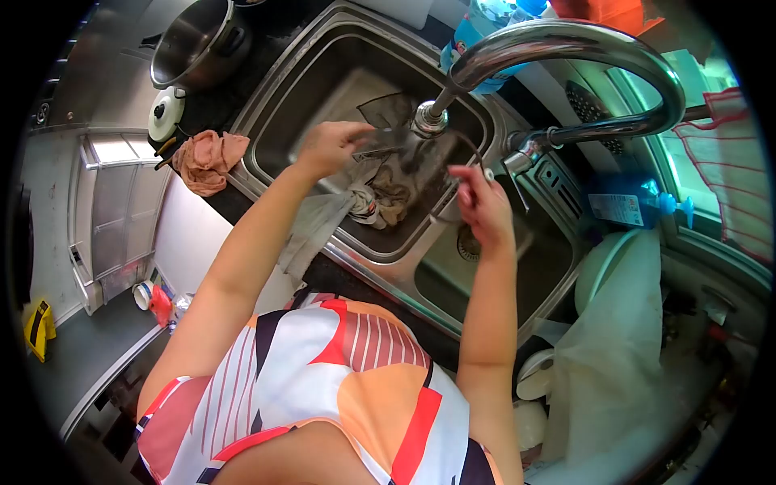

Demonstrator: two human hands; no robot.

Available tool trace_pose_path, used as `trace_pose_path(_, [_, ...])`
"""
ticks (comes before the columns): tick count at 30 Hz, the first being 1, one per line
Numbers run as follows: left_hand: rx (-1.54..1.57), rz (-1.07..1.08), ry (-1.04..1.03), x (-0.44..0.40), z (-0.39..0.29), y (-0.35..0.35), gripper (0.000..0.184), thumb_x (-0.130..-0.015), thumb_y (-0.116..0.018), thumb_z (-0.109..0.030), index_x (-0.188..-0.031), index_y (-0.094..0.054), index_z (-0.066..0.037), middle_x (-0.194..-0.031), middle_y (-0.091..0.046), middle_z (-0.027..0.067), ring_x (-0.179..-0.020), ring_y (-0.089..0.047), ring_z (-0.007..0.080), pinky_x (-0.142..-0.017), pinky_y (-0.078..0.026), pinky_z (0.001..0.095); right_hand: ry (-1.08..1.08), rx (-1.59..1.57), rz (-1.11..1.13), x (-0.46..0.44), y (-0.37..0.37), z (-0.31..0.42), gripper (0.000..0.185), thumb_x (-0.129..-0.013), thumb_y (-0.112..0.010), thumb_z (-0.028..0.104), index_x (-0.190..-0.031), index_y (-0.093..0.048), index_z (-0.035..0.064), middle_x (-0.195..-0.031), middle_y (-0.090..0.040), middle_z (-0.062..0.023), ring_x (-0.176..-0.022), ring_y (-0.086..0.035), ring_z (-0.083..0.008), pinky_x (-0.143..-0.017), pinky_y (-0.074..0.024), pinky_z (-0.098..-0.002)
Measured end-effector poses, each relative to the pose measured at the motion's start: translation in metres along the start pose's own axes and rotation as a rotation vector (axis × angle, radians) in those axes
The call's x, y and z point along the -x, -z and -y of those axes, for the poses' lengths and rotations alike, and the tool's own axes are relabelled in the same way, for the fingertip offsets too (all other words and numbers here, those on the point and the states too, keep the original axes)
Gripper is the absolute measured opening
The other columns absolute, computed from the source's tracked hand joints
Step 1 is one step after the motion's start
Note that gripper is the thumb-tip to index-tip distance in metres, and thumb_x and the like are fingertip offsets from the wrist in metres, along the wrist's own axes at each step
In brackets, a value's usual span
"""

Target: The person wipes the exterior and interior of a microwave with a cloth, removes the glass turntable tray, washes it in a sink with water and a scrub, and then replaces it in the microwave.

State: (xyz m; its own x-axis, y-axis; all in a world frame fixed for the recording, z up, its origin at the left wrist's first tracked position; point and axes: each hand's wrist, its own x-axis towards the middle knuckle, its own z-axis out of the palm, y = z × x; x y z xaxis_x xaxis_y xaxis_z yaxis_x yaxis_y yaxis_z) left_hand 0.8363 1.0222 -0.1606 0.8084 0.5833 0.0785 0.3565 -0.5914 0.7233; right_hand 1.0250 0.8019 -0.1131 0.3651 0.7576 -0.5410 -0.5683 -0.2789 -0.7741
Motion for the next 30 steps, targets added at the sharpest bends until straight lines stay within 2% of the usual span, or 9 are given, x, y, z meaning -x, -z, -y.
trace_pose_path(7, [-0.432,0.256,-0.722,-0.038,-0.03,-0.037,0.014,-0.071,-0.054,-0.01,-0.083,-0.061,-0.013,-0.081,-0.062,0.0038,-0.078,-0.062,0.0248,-0.066,-0.05,0.0354,0.234,0.424,-0.065,0.081,0.037,0.012,0.03,-0.094,-0.048,0.026,-0.101,-0.063,0.001,-0.082,-0.061,-0.0018,-0.077,-0.055,-0.0081,-0.072,-0.0424,-0.022])
trace_pose_path(8, [-0.411,0.175,-0.778,-0.042,-0.028,-0.036,0.013,-0.07,-0.055,-0.011,-0.081,-0.062,-0.014,-0.081,-0.061,0.0027,-0.079,-0.061,0.0224,-0.067,-0.05,0.0341,0.244,0.452,-0.033,0.082,0.048,0.009,0.029,-0.093,-0.051,0.024,-0.103,-0.063,0.0002,-0.093,-0.063,-0.0034,-0.09,-0.056,-0.0118,-0.085,-0.0403,-0.0249])
trace_pose_path(15, [-0.367,0.105,-0.894,-0.07,-0.022,-0.023,0.011,-0.07,-0.058,-0.013,-0.079,-0.063,-0.015,-0.081,-0.057,0.0007,-0.083,-0.057,0.0185,-0.067,-0.049,0.0323,0.461,0.574,-0.081,0.057,0.069,0.021,0.029,-0.093,-0.05,0.021,-0.106,-0.064,-0.0008,-0.107,-0.063,-0.0071,-0.107,-0.052,-0.0148,-0.094,-0.0364,-0.0276])
trace_pose_path(18, [-0.329,0.145,-0.772,-0.063,-0.017,-0.016,0.013,-0.071,-0.057,-0.009,-0.079,-0.063,-0.016,-0.079,-0.059,0.0027,-0.08,-0.06,0.0205,-0.066,-0.049,0.0332,0.533,0.608,-0.143,0.058,0.082,0.037,0.03,-0.093,-0.05,0.023,-0.104,-0.064,-0.0009,-0.106,-0.063,-0.0093,-0.105,-0.054,-0.0159,-0.096,-0.0363,-0.0281])
trace_pose_path(21, [-0.206,0.122,-0.451,-0.037,-0.009,-0.003,0.02,-0.072,-0.056,-0.004,-0.088,-0.064,-0.012,-0.08,-0.064,0.0073,-0.074,-0.063,0.0236,-0.065,-0.05,0.0346,0.319,0.638,-0.025,0.061,0.083,0.053,0.031,-0.093,-0.05,0.024,-0.104,-0.064,-0.0008,-0.101,-0.065,-0.0103,-0.098,-0.058,-0.0163,-0.092,-0.0404,-0.028])
trace_pose_path(22, [-0.11,0.046,-0.334,-0.027,-0.001,-0.001,0.021,-0.073,-0.057,-0.003,-0.092,-0.064,-0.01,-0.084,-0.065,0.0068,-0.073,-0.063,0.0214,-0.064,-0.05,0.0314,0.283,0.597,-0.115,0.064,0.078,0.052,0.031,-0.094,-0.049,0.026,-0.102,-0.065,0.0005,-0.084,-0.066,-0.0053,-0.075,-0.059,-0.0095,-0.071,-0.0457,-0.0217])
trace_pose_path(25, [0.366,-0.154,0.037,-0.001,0.027,0.01,0.022,-0.081,-0.06,-0.006,-0.103,-0.061,-0.004,-0.093,-0.066,0.0095,-0.076,-0.064,0.019,-0.069,-0.051,0.0271,0.161,0.539,-0.079,0.083,0.052,0.056,0.03,-0.094,-0.05,0.027,-0.099,-0.065,0.0027,-0.067,-0.057,0.0023,-0.056,-0.047,-0.0023,-0.05,-0.0344,-0.016])
trace_pose_path(26, [0.554,-0.221,0.166,0.006,0.029,0.018,0.023,-0.083,-0.061,-0.007,-0.106,-0.06,-0.002,-0.096,-0.066,0.0111,-0.077,-0.065,0.0189,-0.071,-0.052,0.0265,0.19,0.487,-0.116,0.084,0.029,0.047,0.026,-0.093,-0.05,0.026,-0.096,-0.066,0.0046,-0.059,-0.045,0.0066,-0.05,-0.035,0.0003,-0.045,-0.022,-0.0156])
trace_pose_path(30, [0.851,-0.467,0.556,0.044,0.017,0.07,0.019,-0.086,-0.06,-0.012,-0.102,-0.058,-0.002,-0.097,-0.065,0.0095,-0.077,-0.065,0.0187,-0.069,-0.052,0.0279,0.14,0.254,0.07,0.058,-0.024,-0.01,0.022,-0.092,-0.052,0.02,-0.101,-0.062,0.0028,-0.059,-0.042,0.0079,-0.051,-0.034,0.0,-0.045,-0.0224,-0.0165])
